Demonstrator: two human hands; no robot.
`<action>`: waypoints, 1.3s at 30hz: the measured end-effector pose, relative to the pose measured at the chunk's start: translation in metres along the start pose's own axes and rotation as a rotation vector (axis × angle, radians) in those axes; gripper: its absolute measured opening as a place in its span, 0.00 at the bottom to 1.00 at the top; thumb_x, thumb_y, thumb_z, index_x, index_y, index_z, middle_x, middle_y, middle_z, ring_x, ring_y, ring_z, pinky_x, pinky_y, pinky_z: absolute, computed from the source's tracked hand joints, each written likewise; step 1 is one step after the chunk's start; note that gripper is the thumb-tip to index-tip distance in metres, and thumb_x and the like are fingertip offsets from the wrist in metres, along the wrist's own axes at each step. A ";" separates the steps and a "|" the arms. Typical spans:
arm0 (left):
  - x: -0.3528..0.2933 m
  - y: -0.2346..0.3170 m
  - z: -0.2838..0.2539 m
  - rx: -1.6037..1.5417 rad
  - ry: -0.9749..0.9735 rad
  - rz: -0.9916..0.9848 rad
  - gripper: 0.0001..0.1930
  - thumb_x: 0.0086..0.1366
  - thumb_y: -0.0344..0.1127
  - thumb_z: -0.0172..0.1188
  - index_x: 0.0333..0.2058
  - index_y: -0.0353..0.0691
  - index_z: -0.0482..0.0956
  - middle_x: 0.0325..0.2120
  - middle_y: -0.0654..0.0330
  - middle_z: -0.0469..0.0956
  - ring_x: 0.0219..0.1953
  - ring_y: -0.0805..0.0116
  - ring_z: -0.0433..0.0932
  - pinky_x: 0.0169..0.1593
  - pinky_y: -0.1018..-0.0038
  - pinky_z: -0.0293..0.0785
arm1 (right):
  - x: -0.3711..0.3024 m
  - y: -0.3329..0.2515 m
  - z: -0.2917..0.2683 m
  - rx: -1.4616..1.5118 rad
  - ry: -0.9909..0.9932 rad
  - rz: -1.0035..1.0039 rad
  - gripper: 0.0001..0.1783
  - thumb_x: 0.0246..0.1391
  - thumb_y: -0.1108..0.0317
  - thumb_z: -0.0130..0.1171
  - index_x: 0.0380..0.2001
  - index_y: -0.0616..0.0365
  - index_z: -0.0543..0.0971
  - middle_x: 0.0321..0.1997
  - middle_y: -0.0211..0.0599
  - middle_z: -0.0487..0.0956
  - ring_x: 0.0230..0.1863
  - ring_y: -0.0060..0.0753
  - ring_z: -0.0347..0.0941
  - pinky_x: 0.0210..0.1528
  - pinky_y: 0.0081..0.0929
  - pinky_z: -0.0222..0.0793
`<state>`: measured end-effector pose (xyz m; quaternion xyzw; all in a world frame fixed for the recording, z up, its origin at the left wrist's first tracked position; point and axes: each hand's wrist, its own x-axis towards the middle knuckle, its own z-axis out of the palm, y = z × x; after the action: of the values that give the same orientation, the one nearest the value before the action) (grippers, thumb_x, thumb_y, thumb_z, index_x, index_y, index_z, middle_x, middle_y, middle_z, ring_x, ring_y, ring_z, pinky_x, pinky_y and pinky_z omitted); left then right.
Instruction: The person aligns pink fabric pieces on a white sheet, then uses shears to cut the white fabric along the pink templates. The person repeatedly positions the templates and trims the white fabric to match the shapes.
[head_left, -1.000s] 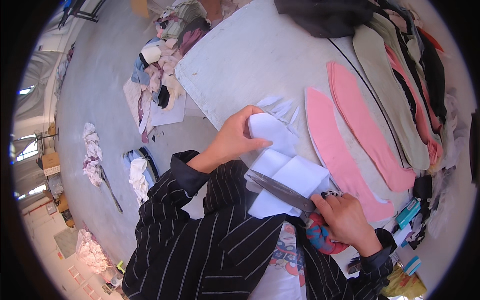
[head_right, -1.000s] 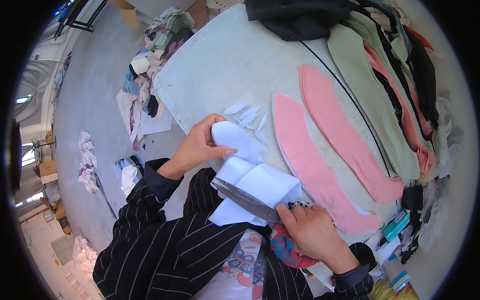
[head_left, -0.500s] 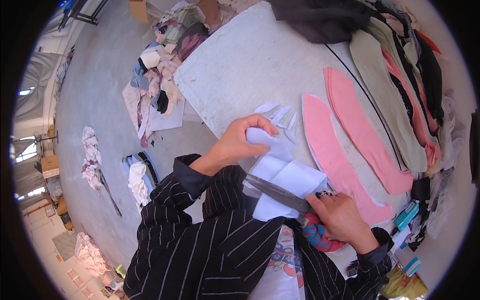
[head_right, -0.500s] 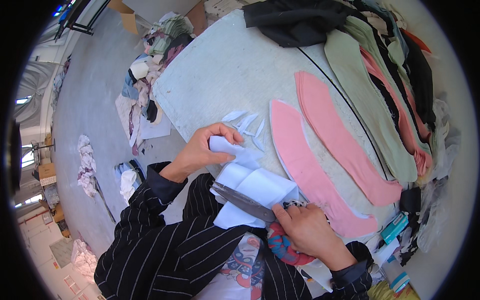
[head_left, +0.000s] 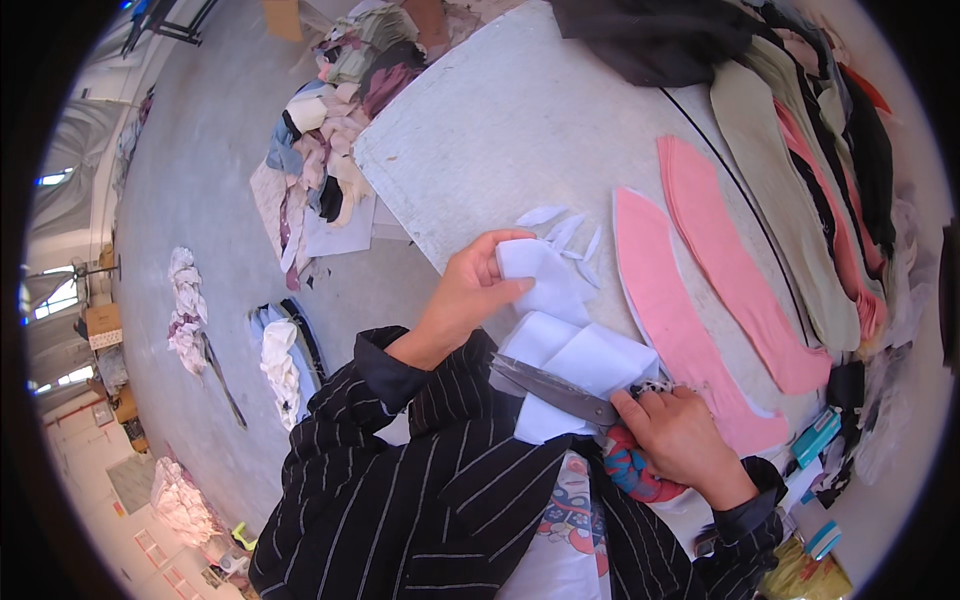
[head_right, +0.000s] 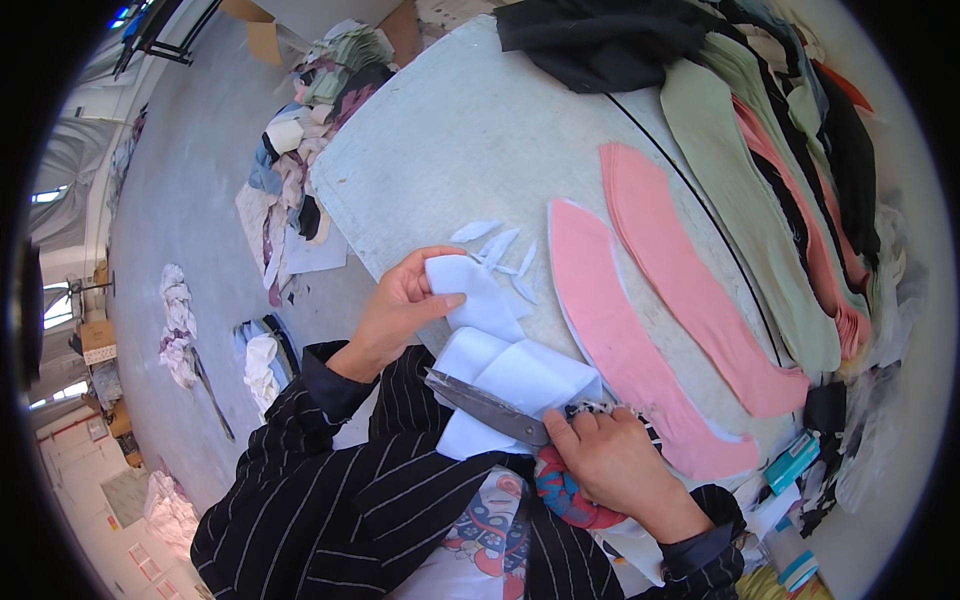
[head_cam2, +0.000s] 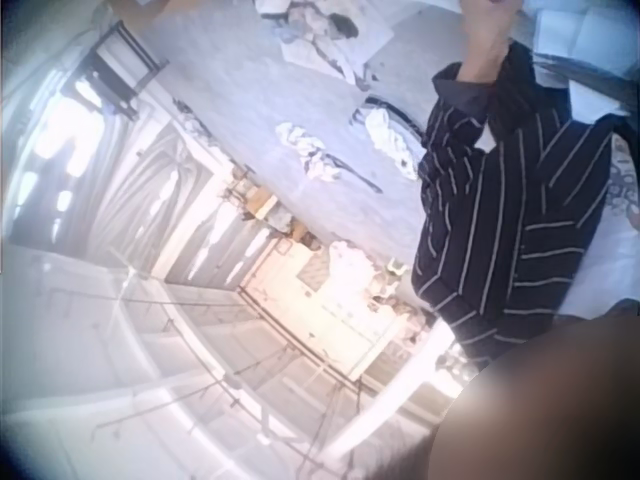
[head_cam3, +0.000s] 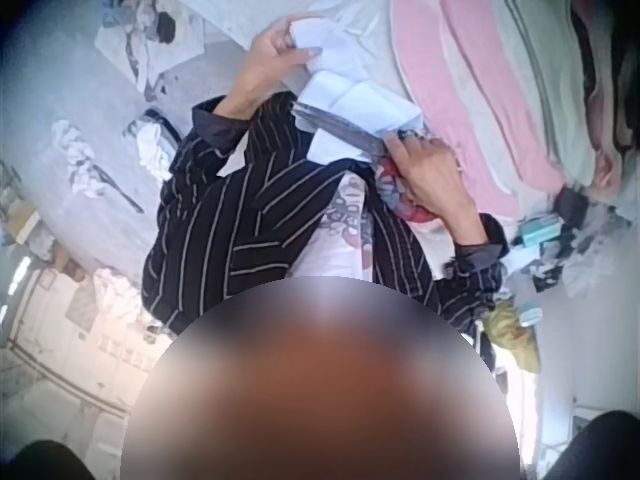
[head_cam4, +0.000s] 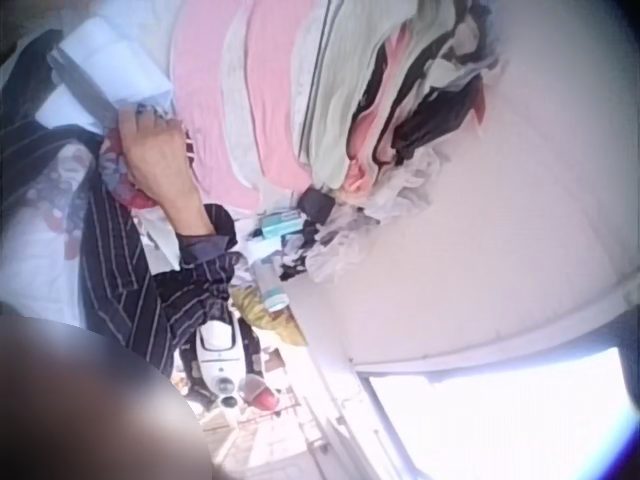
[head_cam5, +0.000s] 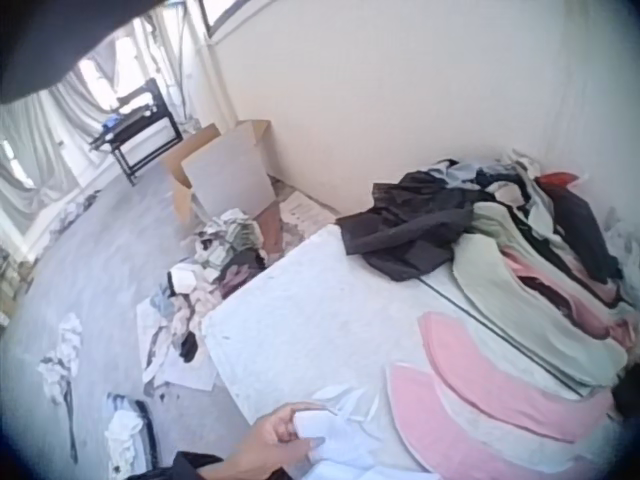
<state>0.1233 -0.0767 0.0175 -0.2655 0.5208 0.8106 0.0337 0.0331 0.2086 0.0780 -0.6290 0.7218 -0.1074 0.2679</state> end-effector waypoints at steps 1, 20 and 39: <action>0.002 -0.003 -0.002 -0.021 0.005 0.003 0.32 0.57 0.20 0.61 0.61 0.38 0.63 0.45 0.59 0.78 0.47 0.73 0.77 0.52 0.76 0.72 | 0.000 0.000 -0.001 0.004 0.005 0.005 0.24 0.48 0.66 0.56 0.50 0.62 0.74 0.24 0.36 0.72 0.26 0.38 0.71 0.29 0.35 0.65; 0.003 -0.016 0.009 -0.198 0.031 0.095 0.34 0.58 0.18 0.58 0.64 0.38 0.60 0.46 0.53 0.78 0.48 0.68 0.78 0.53 0.74 0.73 | -0.003 0.005 -0.011 0.065 0.108 0.047 0.33 0.36 0.68 0.64 0.52 0.58 0.74 0.26 0.34 0.71 0.27 0.39 0.71 0.31 0.35 0.63; 0.003 -0.032 0.012 -0.484 -0.071 -0.019 0.16 0.69 0.34 0.58 0.53 0.36 0.73 0.47 0.60 0.78 0.48 0.71 0.77 0.54 0.70 0.73 | 0.010 0.021 -0.016 0.325 0.180 0.324 0.42 0.35 0.55 0.75 0.54 0.61 0.70 0.38 0.50 0.76 0.36 0.54 0.76 0.38 0.39 0.71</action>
<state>0.1268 -0.0522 -0.0066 -0.2419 0.3073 0.9203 -0.0051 0.0059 0.2001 0.0782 -0.4419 0.8074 -0.2333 0.3138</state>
